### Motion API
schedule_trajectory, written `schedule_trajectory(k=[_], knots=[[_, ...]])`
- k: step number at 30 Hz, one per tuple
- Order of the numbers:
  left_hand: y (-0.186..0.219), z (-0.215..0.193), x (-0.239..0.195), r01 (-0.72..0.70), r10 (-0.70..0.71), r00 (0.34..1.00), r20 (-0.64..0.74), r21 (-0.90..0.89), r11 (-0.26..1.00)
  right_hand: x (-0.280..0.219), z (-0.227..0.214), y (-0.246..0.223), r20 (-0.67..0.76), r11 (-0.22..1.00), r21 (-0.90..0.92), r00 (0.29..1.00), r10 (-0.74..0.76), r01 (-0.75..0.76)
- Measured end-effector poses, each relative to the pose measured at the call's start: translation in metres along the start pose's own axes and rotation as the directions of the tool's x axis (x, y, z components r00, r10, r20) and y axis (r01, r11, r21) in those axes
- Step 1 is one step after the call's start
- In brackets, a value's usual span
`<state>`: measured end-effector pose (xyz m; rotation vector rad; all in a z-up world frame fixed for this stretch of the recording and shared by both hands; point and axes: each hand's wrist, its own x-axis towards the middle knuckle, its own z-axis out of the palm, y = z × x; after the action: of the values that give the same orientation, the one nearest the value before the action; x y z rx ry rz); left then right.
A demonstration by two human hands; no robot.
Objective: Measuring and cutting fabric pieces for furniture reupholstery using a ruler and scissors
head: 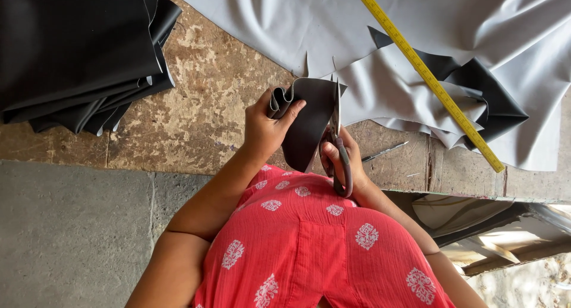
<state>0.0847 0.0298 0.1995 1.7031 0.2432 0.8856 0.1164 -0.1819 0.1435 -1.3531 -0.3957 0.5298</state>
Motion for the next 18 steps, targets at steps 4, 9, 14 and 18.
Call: schedule_trajectory(k=[4,9,14,18], knots=[[-0.011,-0.01,0.005,0.001,-0.001,0.999,0.047,0.011,1.0,0.002,0.002,-0.008,0.044,1.0,0.026,0.999,-0.014,0.013],[0.011,-0.03,0.029,-0.07,0.057,0.982,0.182,0.067,0.995,-0.003,0.0,-0.008,0.049,0.994,-0.103,0.998,-0.026,0.031],[0.026,-0.047,0.043,-0.111,0.072,0.946,0.316,0.109,0.988,-0.001,-0.001,-0.016,0.076,0.971,-0.234,0.997,-0.025,0.042],[0.042,-0.052,0.051,-0.149,0.076,0.888,0.453,0.127,0.981,0.008,0.006,-0.047,0.124,0.969,-0.245,0.992,0.018,0.013]])
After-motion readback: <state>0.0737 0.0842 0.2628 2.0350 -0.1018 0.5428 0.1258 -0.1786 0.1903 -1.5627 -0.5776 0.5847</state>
